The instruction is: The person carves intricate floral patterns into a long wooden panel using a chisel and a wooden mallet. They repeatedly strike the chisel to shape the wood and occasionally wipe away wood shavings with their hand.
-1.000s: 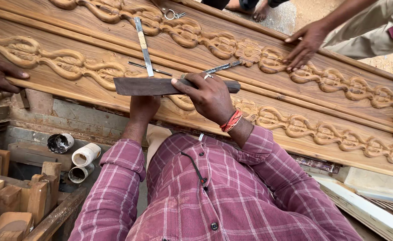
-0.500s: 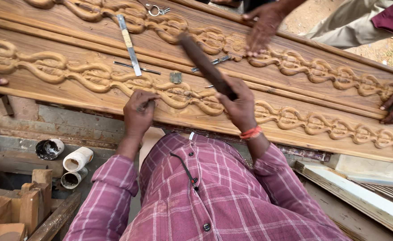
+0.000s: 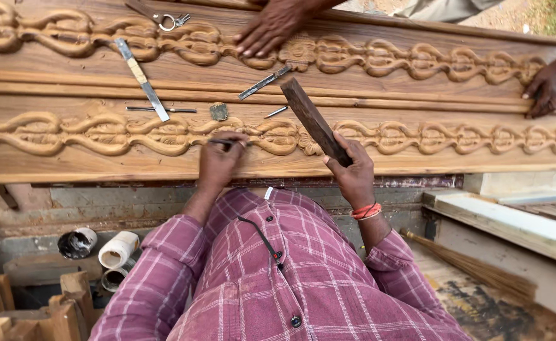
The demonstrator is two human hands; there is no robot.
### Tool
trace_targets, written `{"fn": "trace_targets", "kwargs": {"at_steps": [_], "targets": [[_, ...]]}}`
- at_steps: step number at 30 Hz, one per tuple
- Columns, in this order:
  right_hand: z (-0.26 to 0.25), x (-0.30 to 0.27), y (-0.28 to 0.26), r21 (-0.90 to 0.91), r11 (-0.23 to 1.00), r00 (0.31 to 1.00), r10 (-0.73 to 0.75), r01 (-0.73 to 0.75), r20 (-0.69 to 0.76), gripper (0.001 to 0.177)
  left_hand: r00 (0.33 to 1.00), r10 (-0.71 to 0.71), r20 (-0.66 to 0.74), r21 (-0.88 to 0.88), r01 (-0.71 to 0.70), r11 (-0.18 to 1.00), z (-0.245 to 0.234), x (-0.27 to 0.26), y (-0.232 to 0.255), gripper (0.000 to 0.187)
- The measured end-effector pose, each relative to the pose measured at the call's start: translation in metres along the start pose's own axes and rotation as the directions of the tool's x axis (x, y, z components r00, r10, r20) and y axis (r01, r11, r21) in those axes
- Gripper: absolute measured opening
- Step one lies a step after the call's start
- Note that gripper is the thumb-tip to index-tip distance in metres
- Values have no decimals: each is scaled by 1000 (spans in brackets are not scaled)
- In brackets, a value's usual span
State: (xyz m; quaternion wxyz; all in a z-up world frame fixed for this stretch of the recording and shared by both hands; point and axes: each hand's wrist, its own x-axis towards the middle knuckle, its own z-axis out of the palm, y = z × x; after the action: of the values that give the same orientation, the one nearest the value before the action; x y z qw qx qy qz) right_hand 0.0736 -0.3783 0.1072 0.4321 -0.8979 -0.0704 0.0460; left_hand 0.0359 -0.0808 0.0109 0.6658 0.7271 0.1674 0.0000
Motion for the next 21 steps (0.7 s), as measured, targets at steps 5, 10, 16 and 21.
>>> {"fn": "trace_targets", "kwargs": {"at_steps": [5,10,16,21], "targets": [[-4,-36,5,38,993,990,112,-109,-87,59,988,152,-37,210,-141,968,1,3,-3,11],[-3,-63,17,156,910,896,408,-384,-173,60,988,2,156,190,-32,981,-20,7,-3,17],[4,-86,37,372,795,797,571,-479,-194,61,946,-319,-58,101,324,941,-68,10,1,55],[0,-97,49,137,841,819,540,-523,-191,58,973,-123,-196,414,196,889,-127,12,-5,37]]}}
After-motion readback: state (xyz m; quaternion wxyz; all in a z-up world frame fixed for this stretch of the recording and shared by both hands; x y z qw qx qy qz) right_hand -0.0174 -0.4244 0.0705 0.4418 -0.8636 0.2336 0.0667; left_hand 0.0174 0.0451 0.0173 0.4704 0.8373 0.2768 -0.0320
